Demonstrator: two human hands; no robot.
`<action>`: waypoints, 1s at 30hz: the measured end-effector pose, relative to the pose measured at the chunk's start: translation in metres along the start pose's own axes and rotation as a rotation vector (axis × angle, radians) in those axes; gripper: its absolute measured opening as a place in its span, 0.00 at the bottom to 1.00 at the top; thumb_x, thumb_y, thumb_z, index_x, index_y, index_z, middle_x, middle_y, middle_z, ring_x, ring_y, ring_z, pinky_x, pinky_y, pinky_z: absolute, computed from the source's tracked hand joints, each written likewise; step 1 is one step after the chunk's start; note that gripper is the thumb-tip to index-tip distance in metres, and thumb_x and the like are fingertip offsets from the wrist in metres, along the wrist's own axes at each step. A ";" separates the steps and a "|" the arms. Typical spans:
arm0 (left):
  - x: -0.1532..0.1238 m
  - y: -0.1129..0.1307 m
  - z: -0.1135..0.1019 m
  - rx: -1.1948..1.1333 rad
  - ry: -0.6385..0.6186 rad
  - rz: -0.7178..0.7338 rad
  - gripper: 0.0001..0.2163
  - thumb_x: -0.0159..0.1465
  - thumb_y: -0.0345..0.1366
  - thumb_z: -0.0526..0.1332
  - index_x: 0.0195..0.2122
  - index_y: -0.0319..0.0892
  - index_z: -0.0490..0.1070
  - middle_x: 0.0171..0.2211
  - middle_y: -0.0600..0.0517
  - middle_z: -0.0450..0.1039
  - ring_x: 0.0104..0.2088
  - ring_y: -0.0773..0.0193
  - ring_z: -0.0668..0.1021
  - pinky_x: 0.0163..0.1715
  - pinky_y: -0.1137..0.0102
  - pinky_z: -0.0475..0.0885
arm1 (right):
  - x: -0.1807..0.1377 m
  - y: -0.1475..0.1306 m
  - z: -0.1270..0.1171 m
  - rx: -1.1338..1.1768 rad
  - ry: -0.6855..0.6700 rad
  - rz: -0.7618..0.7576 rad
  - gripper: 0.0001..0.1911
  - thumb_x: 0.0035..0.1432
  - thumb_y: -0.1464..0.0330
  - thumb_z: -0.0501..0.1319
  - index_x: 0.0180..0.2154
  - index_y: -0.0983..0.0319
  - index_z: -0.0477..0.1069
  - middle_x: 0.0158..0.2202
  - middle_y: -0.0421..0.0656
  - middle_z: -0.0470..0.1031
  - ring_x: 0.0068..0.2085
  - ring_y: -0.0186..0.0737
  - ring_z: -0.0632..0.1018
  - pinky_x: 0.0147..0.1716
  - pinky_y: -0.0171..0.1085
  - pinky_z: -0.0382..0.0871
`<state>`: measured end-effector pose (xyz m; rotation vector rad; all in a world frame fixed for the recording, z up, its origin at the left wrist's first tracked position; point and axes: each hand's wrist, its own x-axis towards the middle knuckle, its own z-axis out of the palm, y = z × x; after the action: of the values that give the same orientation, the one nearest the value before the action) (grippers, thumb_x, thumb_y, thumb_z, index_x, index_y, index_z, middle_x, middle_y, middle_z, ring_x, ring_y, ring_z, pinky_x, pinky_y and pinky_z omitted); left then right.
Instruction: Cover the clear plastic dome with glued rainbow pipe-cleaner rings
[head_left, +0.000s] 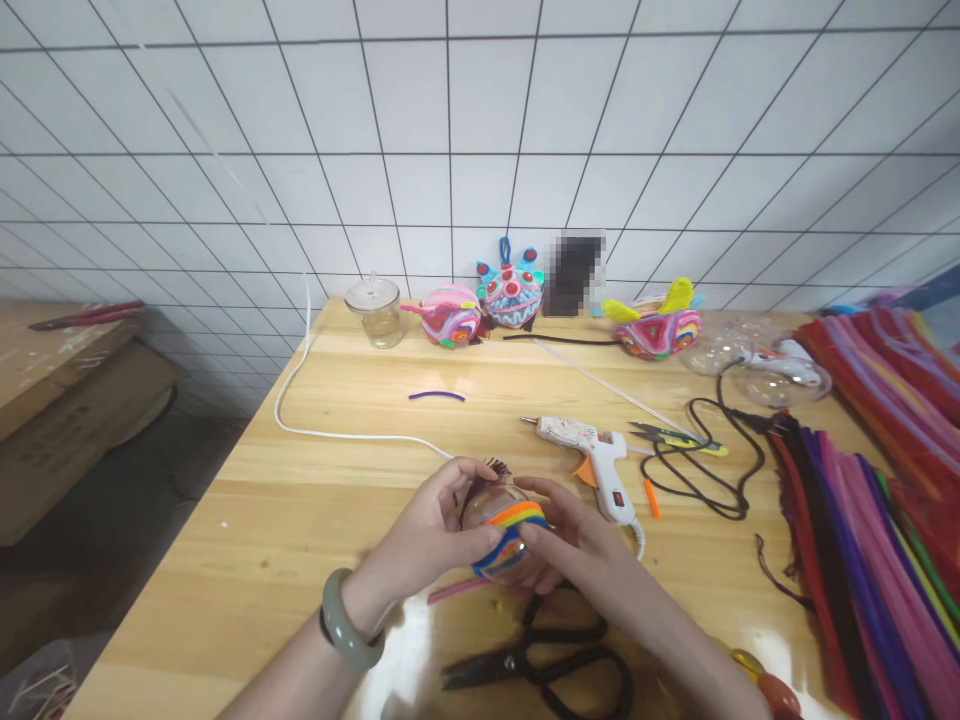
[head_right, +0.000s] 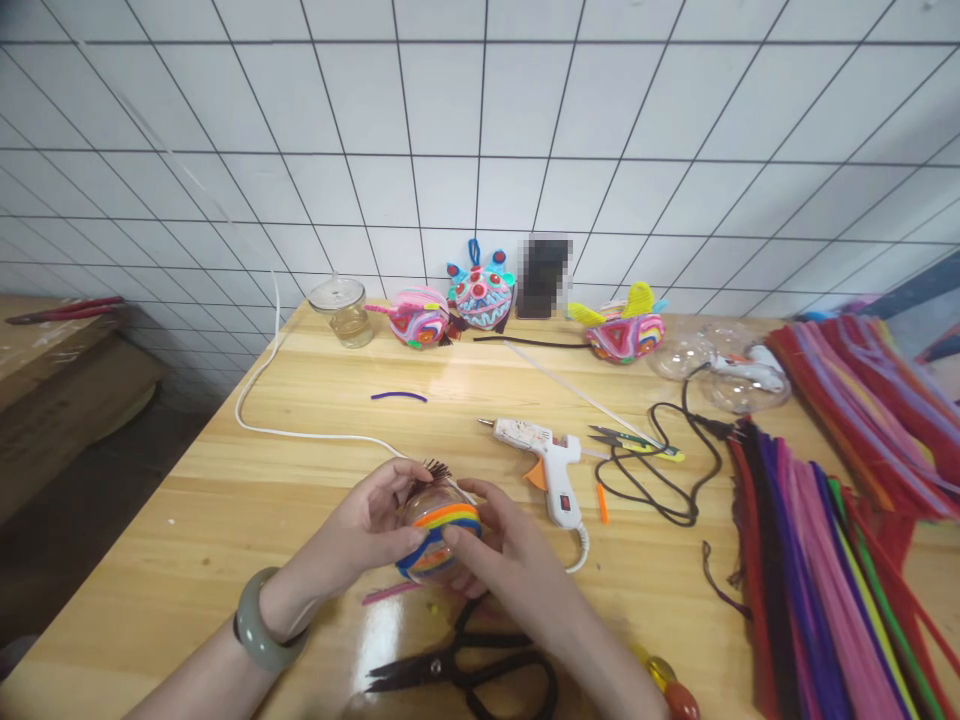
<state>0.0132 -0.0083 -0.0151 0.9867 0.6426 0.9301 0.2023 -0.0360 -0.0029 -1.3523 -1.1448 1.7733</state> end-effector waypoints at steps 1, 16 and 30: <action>0.000 0.000 -0.001 0.006 -0.004 -0.005 0.19 0.53 0.32 0.72 0.45 0.45 0.71 0.48 0.49 0.70 0.49 0.59 0.72 0.50 0.64 0.65 | 0.000 0.001 0.000 0.028 -0.018 -0.003 0.28 0.53 0.53 0.66 0.52 0.56 0.63 0.36 0.41 0.78 0.26 0.37 0.80 0.23 0.35 0.72; 0.000 0.000 -0.004 0.050 -0.044 -0.006 0.20 0.53 0.31 0.72 0.46 0.45 0.69 0.48 0.49 0.68 0.48 0.60 0.72 0.49 0.64 0.66 | 0.003 0.008 -0.003 0.075 -0.063 -0.083 0.24 0.56 0.56 0.67 0.51 0.58 0.70 0.45 0.45 0.80 0.34 0.40 0.81 0.29 0.36 0.75; -0.002 0.007 -0.004 0.045 -0.010 -0.021 0.17 0.60 0.35 0.68 0.50 0.46 0.71 0.51 0.47 0.70 0.56 0.55 0.70 0.56 0.60 0.63 | 0.001 0.002 -0.001 0.088 -0.019 -0.084 0.22 0.54 0.57 0.68 0.49 0.56 0.70 0.45 0.45 0.79 0.39 0.45 0.81 0.28 0.38 0.75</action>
<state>0.0061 -0.0070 -0.0105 1.0218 0.6665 0.8946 0.2026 -0.0356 -0.0055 -1.2216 -1.1039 1.7585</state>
